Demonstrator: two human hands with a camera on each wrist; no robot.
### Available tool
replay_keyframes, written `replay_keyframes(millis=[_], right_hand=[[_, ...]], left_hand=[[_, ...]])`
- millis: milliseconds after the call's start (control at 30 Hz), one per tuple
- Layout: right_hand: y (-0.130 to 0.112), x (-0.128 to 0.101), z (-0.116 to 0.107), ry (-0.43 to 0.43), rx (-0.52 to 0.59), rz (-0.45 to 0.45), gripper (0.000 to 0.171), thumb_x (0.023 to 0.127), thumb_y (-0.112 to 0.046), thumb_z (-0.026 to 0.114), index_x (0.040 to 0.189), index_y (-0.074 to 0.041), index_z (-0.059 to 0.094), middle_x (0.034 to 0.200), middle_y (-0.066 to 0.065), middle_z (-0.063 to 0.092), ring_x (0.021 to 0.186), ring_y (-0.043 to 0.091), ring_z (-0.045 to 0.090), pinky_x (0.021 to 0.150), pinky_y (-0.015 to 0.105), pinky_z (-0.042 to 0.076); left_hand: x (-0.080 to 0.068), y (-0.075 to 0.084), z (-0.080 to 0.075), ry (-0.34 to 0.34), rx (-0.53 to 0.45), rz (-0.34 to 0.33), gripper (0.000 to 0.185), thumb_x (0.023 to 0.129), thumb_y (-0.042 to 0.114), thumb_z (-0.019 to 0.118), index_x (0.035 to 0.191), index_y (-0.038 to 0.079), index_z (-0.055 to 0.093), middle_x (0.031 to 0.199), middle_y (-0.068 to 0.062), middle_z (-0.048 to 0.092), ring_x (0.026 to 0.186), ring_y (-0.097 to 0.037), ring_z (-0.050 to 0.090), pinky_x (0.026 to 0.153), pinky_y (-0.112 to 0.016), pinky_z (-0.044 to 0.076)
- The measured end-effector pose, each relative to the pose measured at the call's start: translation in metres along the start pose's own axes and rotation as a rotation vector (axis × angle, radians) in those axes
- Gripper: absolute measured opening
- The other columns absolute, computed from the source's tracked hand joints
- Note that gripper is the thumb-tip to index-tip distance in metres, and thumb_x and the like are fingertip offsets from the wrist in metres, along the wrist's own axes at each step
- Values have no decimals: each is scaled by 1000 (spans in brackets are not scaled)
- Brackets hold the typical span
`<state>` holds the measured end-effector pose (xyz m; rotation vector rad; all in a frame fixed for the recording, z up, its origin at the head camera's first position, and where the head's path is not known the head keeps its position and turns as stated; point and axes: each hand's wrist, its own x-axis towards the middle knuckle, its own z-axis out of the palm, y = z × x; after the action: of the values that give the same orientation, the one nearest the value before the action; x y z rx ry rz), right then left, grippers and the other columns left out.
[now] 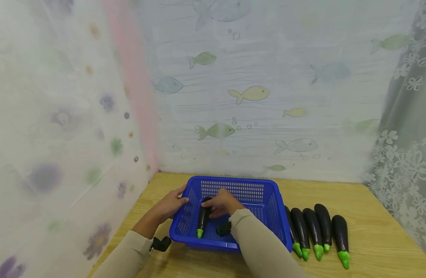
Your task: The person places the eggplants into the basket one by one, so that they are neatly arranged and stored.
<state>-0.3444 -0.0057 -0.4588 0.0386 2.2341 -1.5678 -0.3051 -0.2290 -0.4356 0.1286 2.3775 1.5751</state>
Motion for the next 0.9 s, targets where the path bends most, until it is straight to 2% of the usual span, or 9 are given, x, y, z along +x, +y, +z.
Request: replay_keyframes(millis=[233,633,900], right_hand=[[-1,1,3,-21,-30,14,49,85,-17,87,114,12,61,97,25,70,75,33,78,67,39,65],[-2,-1,1,-33,-70,12,48,87,-20,86,113,12,62,100,24,70,79,33,79,67,37,64],[-1,0,1,-44,-70,5,50,86,-20,87,114,13,63,100,24,71,80,34,79,70,39,65]], left_hand=[[1,-1,1,-7,-18,-9,70,109,13,49,168,18,12,155,-33,44,116,-48,68,75,-61,61],[1,0,-1,-25,-7,5,71,110,14,48,168,16,7,155,-35,42,115,-48,68,75,-62,61],[2,-2,-1,-7,-4,2,70,109,13,49,168,16,11,157,-34,41,119,-52,65,75,-64,60]])
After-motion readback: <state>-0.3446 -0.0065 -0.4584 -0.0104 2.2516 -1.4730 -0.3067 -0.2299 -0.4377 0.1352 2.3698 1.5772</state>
